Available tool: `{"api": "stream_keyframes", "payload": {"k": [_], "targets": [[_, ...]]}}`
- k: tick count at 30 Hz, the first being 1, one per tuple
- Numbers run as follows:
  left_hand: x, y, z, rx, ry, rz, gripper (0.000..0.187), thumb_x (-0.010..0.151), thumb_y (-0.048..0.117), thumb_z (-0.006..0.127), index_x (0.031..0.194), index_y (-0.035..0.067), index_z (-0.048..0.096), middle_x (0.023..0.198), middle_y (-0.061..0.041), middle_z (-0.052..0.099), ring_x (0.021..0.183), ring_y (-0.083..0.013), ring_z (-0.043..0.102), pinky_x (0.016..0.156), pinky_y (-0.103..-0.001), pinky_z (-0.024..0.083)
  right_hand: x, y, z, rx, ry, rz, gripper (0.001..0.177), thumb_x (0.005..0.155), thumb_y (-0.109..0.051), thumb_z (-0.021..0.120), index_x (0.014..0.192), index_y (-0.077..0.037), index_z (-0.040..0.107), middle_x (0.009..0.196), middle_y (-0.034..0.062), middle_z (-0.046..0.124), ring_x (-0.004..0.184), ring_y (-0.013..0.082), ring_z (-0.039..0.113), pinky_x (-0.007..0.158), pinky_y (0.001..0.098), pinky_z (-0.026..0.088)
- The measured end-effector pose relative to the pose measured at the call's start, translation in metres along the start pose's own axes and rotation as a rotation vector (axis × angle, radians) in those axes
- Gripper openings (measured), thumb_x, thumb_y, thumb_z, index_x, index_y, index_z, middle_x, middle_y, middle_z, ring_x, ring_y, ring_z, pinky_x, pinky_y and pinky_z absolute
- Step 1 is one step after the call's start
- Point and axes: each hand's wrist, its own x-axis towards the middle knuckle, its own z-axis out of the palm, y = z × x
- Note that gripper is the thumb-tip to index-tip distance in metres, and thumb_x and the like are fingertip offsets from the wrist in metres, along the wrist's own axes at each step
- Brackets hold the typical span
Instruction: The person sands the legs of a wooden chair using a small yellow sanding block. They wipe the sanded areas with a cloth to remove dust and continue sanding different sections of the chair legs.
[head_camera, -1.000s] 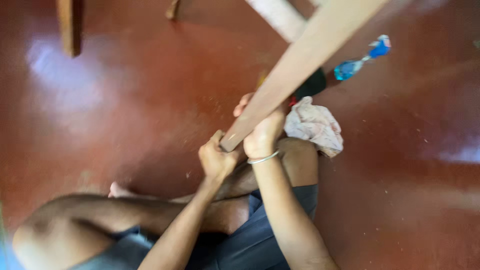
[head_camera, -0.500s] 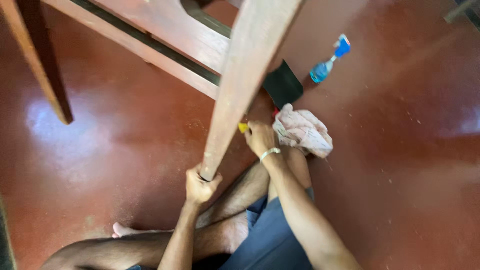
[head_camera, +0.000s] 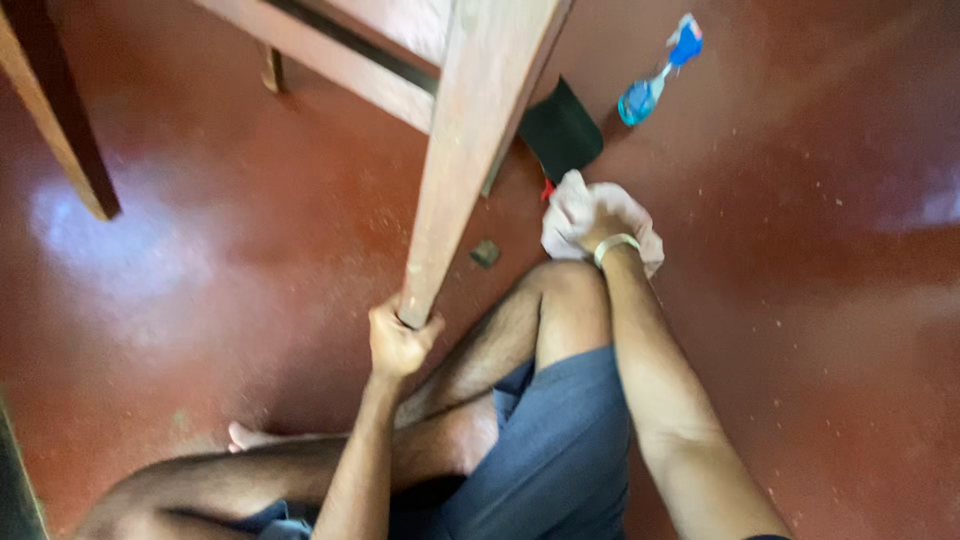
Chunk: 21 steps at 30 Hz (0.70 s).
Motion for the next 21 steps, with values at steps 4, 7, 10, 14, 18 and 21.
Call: {"api": "stream_keyframes", "payload": {"k": [4,7,10,14,18,21], "targets": [[0.001,-0.001,-0.003,0.022,0.013,0.036,0.018,0.069,0.013,0.078,0.072,0.003,0.063,0.061,0.000,0.058,0.061,-0.0075,0.052,0.056,-0.032,0.049,-0.003,0.015,-0.025,0.118,0.232,-0.052,0.029,0.074,-0.014,0.080,0.102,-0.006,0.075,0.087,0.0132,0.074,0.077,0.0198,0.067,0.071,0.0382,0.052],[0.000,-0.006,-0.001,0.002,0.002,0.035,0.016,0.070,0.012,0.077,0.073,0.003,0.064,0.061,0.000,0.058,0.061,-0.0069,0.052,0.055,-0.031,0.049,-0.038,-0.019,-0.097,0.676,0.569,-0.223,0.014,0.084,-0.001,0.072,0.097,-0.002,0.067,0.080,0.0022,0.061,0.078,0.0084,0.056,0.069,0.0291,0.051],[0.000,-0.010,0.002,-0.031,-0.008,0.020,0.016,0.071,0.010,0.077,0.071,0.002,0.063,0.061,0.001,0.058,0.060,-0.0065,0.052,0.055,-0.031,0.048,-0.086,-0.085,-0.203,0.901,0.752,-0.363,0.010,0.097,0.001,0.069,0.105,0.000,0.065,0.094,0.0041,0.063,0.091,0.0096,0.058,0.081,0.0290,0.050],[0.002,-0.007,0.001,-0.003,-0.012,-0.007,0.017,0.072,0.010,0.078,0.073,0.001,0.064,0.061,0.000,0.057,0.060,-0.0075,0.051,0.055,-0.032,0.048,-0.137,-0.193,-0.322,0.562,1.147,-0.780,0.035,0.102,0.001,0.072,0.133,0.003,0.055,0.122,0.0153,0.055,0.120,0.0267,0.057,0.105,0.0363,0.048],[0.001,-0.003,-0.001,-0.052,-0.003,0.064,0.019,0.069,0.010,0.076,0.086,0.002,0.070,0.066,0.003,0.064,0.065,-0.0057,0.057,0.060,-0.031,0.052,-0.124,-0.275,-0.374,0.301,1.129,-0.908,0.035,0.094,-0.004,0.072,0.127,-0.002,0.061,0.118,0.0202,0.056,0.116,0.0341,0.058,0.096,0.0410,0.053],[0.002,-0.004,-0.002,0.052,-0.005,0.004,0.022,0.068,0.011,0.079,0.084,0.000,0.069,0.063,-0.002,0.059,0.062,-0.0081,0.052,0.059,-0.033,0.051,-0.105,-0.311,-0.378,0.188,0.934,-0.753,0.025,0.102,-0.017,0.078,0.119,-0.006,0.063,0.106,0.0206,0.061,0.093,0.0386,0.067,0.072,0.0498,0.052]]}}
